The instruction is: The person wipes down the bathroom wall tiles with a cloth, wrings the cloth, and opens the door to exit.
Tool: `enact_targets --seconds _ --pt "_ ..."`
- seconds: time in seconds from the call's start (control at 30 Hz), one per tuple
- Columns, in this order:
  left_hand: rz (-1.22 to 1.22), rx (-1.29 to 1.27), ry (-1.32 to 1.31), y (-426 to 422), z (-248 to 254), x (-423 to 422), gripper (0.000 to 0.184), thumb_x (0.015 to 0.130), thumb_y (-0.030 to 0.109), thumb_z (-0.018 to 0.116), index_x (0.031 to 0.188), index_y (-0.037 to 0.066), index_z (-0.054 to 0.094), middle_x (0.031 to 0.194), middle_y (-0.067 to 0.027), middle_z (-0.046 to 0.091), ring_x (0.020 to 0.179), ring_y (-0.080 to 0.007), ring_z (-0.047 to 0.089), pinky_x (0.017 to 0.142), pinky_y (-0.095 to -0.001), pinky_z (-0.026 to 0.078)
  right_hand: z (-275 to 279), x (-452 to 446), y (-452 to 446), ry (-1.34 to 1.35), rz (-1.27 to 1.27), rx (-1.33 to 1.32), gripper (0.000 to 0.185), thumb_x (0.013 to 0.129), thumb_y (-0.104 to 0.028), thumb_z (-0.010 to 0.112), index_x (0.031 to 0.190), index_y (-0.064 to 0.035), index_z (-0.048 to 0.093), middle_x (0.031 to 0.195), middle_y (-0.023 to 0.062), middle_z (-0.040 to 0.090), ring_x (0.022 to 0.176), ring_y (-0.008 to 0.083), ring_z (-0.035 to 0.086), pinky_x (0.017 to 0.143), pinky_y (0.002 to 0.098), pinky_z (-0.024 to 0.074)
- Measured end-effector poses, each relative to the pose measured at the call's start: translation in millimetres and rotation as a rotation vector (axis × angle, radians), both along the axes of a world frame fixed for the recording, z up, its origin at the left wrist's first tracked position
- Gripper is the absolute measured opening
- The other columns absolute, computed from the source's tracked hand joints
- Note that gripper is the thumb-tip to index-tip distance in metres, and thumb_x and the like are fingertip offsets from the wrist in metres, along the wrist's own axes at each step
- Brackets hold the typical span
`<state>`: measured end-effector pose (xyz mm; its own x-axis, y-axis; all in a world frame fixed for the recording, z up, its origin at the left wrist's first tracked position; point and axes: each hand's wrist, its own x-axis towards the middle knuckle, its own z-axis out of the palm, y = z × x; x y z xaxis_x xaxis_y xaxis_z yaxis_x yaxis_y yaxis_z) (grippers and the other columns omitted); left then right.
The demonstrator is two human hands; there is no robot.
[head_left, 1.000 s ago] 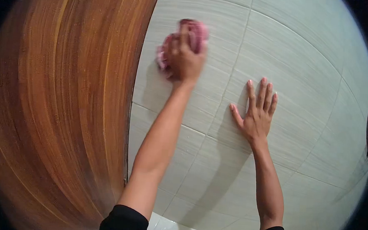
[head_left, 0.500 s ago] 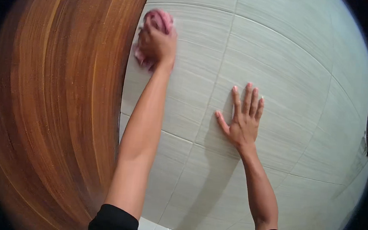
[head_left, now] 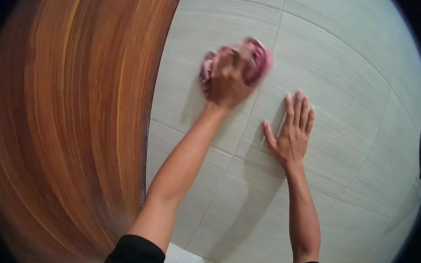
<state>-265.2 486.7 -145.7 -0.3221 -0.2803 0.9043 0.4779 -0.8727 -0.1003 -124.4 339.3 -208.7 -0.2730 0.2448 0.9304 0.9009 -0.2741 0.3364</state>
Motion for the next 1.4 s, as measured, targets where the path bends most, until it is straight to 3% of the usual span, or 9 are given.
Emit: enact_targets --seconds 0.17,0.37,0.57,0.67,0.83,0.97,1.2,1.23,1.4 --pt "-0.036 -0.180 -0.189 -7.2 -10.9 5.7 0.069 0.071 0.036 0.076 0.132 0.015 0.050 0.112 -0.0209 0.060 0.112 -0.0378 0.054 0.101 -0.0510 0.037 -1.3 6.2 5.7 -0.002 -0.006 0.043 0.071 0.092 -0.035 0.055 0.149 -0.0042 0.026 0.157 0.0118 0.023 0.147 0.0267 0.017 0.119 0.0427 0.0093" --pt "-0.048 0.105 0.194 3.1 -95.6 -16.6 0.072 0.071 0.034 0.077 0.135 0.016 0.050 0.118 -0.0213 0.059 0.118 -0.0397 0.050 0.101 -0.0548 0.037 -2.4 3.2 10.9 -0.014 -0.036 0.101 0.061 0.098 -0.031 0.046 0.150 -0.0055 0.026 0.157 0.0091 0.024 0.146 0.0242 0.018 0.119 0.0412 0.0086" --pt "0.022 -0.305 -0.279 19.2 -94.0 -27.8 0.076 0.069 0.032 0.079 0.137 0.016 0.049 0.116 -0.0215 0.059 0.114 -0.0408 0.052 0.102 -0.0556 0.037 -3.5 2.3 11.8 -0.019 -0.062 0.112 0.060 0.099 -0.033 0.044 0.150 -0.0065 0.025 0.157 0.0085 0.023 0.147 0.0238 0.017 0.119 0.0412 0.0085" --pt "0.036 -0.262 -0.141 1.3 -115.0 0.6 0.071 0.072 0.034 0.075 0.136 0.017 0.050 0.118 -0.0209 0.058 0.119 -0.0399 0.050 0.104 -0.0556 0.035 -2.9 4.5 13.8 -0.028 -0.082 0.124 0.060 0.100 -0.033 0.042 0.150 -0.0065 0.025 0.158 0.0083 0.022 0.147 0.0235 0.016 0.119 0.0414 0.0084" --pt "-0.076 0.032 0.294 -6.1 -172.7 -11.4 0.060 0.076 0.031 0.071 0.132 0.022 0.052 0.132 -0.0143 0.053 0.128 -0.0346 0.046 0.108 -0.0553 0.033 -41.8 -15.5 18.5 0.112 0.052 0.082 0.068 0.093 -0.030 0.054 0.150 -0.0051 0.027 0.158 0.0151 0.020 0.147 0.0296 0.014 0.118 0.0458 0.0061" --pt "0.036 -0.129 0.041 24.9 -175.3 -48.0 0.065 0.075 0.032 0.073 0.134 0.021 0.050 0.132 -0.0124 0.054 0.128 -0.0309 0.047 0.104 -0.0533 0.035 -85.4 -29.5 19.8 0.075 0.163 -0.013 0.069 0.091 -0.026 0.059 0.149 -0.0068 0.029 0.158 0.0149 0.021 0.147 0.0299 0.015 0.117 0.0462 0.0056" --pt "0.061 -0.283 -0.176 86.9 -215.9 -94.5 0.081 0.069 0.031 0.078 0.140 0.013 0.043 0.130 -0.0135 0.056 0.117 -0.0400 0.052 0.100 -0.0516 0.039 -96.4 -32.1 32.8 0.034 0.013 0.010 0.069 0.093 -0.032 0.055 0.151 -0.0081 0.026 0.159 0.0149 0.017 0.147 0.0301 0.013 0.118 0.0443 0.0062" --pt "0.061 -0.293 -0.171 90.6 -227.2 -100.2 0.080 0.070 0.037 0.078 0.136 0.007 0.045 0.128 -0.0163 0.057 0.117 -0.0395 0.053 0.101 -0.0493 0.039 -96.4 -32.5 34.5 0.029 0.016 0.001 0.069 0.093 -0.032 0.055 0.151 -0.0081 0.026 0.159 0.0149 0.017 0.147 0.0301 0.013 0.118 0.0443 0.0062" --pt "0.008 -0.228 -0.042 100.4 -281.5 -107.3 0.082 0.071 0.037 0.077 0.140 0.010 0.041 0.132 -0.0166 0.054 0.120 -0.0420 0.050 0.101 -0.0506 0.039 -97.7 -30.8 33.7 0.013 -0.011 0.014 0.069 0.095 -0.036 0.053 0.151 -0.0077 0.025 0.159 0.0147 0.017 0.147 0.0298 0.013 0.118 0.0438 0.0062"
